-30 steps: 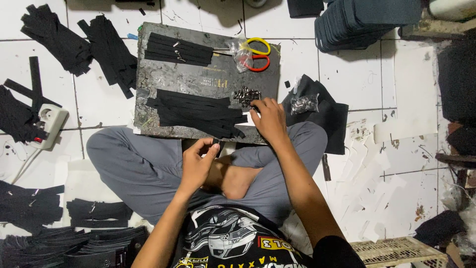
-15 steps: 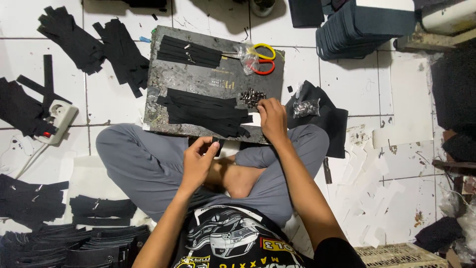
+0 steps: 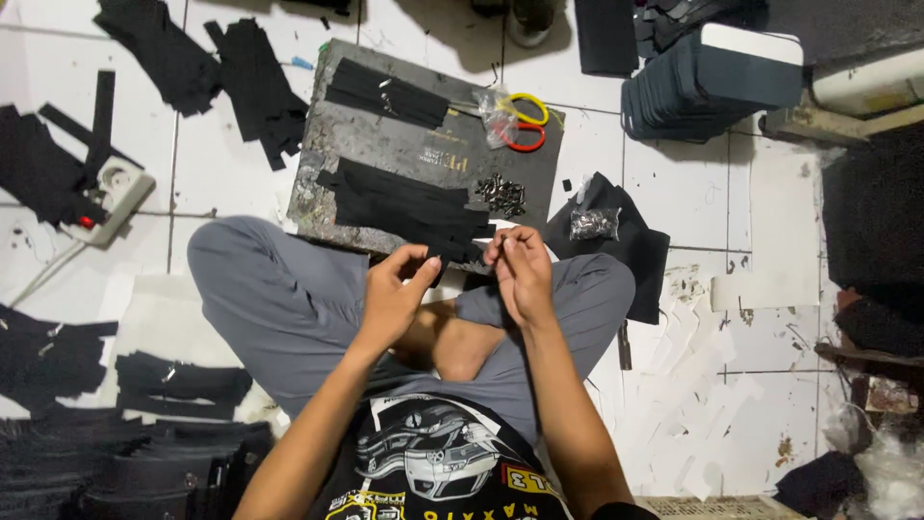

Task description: Assembling metal rivets onto leather straps while sitting on the floor

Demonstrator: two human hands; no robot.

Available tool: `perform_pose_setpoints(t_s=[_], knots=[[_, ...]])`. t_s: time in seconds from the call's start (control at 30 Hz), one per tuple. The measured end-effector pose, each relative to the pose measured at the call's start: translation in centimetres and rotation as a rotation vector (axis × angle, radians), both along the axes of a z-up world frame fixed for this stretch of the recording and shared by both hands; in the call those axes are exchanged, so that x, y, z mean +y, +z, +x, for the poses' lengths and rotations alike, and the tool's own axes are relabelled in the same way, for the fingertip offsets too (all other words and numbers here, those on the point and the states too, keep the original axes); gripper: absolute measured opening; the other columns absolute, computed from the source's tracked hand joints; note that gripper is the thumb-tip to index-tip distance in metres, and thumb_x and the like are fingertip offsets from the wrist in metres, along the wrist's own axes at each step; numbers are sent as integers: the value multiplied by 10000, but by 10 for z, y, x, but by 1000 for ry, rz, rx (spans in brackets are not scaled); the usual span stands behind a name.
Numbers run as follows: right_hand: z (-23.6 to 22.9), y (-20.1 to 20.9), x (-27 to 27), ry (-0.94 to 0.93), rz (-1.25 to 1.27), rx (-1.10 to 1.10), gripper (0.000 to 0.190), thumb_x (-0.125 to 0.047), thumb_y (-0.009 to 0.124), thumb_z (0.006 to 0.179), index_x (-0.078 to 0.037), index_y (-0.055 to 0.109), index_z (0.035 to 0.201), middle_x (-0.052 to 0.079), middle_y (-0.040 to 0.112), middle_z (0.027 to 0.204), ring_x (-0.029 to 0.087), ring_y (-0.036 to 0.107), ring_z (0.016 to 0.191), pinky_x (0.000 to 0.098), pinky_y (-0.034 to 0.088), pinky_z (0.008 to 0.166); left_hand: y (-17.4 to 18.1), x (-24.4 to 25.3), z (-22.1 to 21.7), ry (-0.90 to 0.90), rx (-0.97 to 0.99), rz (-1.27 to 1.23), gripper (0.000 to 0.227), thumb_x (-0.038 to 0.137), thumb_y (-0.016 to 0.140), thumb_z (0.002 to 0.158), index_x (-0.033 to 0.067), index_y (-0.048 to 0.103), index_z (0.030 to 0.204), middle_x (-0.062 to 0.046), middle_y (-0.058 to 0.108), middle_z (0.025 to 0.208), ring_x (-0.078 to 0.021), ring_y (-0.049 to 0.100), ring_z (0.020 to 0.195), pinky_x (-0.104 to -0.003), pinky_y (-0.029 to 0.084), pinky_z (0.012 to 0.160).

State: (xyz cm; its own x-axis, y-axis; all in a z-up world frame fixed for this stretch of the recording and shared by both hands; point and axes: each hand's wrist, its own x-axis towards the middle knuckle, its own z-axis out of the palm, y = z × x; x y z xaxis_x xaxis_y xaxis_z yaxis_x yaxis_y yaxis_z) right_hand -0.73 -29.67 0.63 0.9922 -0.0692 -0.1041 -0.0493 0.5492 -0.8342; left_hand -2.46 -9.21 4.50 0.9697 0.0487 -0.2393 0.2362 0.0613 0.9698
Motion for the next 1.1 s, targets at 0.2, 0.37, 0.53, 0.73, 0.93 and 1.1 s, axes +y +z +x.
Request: perform_pose_setpoints(t_s=[0.2, 0.37, 0.53, 0.73, 0.93, 1.1], knots=[[-20, 11, 27, 66, 36, 6, 149, -62, 560, 1019, -23, 506, 1151, 103, 510, 986, 186, 530, 866, 309, 459, 765, -3, 1, -2, -5, 12, 17, 93, 143, 772, 900, 87, 795, 970, -78, 739, 760, -135, 649, 730, -335, 581, 670], [-26, 18, 37, 67, 26, -8, 169, -44, 558, 1016, 15, 554, 1174, 107, 500, 983, 194, 523, 888, 320, 457, 795, -6, 2, -5, 6, 14, 12, 89, 142, 766, 900, 90, 792, 966, -76, 740, 766, -124, 637, 747, -324, 574, 666], [-31, 26, 43, 50, 54, -13, 127, -10, 546, 1011, -12, 581, 1133, 121, 527, 1018, 202, 540, 894, 325, 466, 796, -12, 3, -10, 2, 27, 17, 86, 146, 763, 900, 87, 791, 956, -66, 730, 762, -125, 621, 738, -317, 558, 657], [-41, 15, 42, 54, 82, -30, 129, -12, 489, 1040, -26, 566, 1143, 136, 533, 996, 222, 569, 871, 330, 480, 785, -10, 3, -16, -58, 32, 115, 116, 210, 771, 888, 121, 796, 959, -66, 745, 775, -151, 685, 739, -341, 564, 651], [-47, 21, 41, 32, 33, -32, 112, 7, 530, 999, 6, 605, 1082, 133, 535, 994, 207, 546, 879, 318, 452, 787, -3, 3, -21, -135, 105, 223, 123, 305, 758, 877, 199, 786, 933, -35, 716, 728, -185, 677, 736, -365, 539, 692], [-51, 9, 35, 16, 11, -14, 179, 17, 606, 955, 72, 609, 1125, 152, 565, 993, 206, 565, 883, 317, 473, 790, -1, -1, -17, -133, 133, 236, 124, 328, 760, 856, 217, 787, 905, 0, 694, 677, -156, 659, 700, -324, 524, 676]])
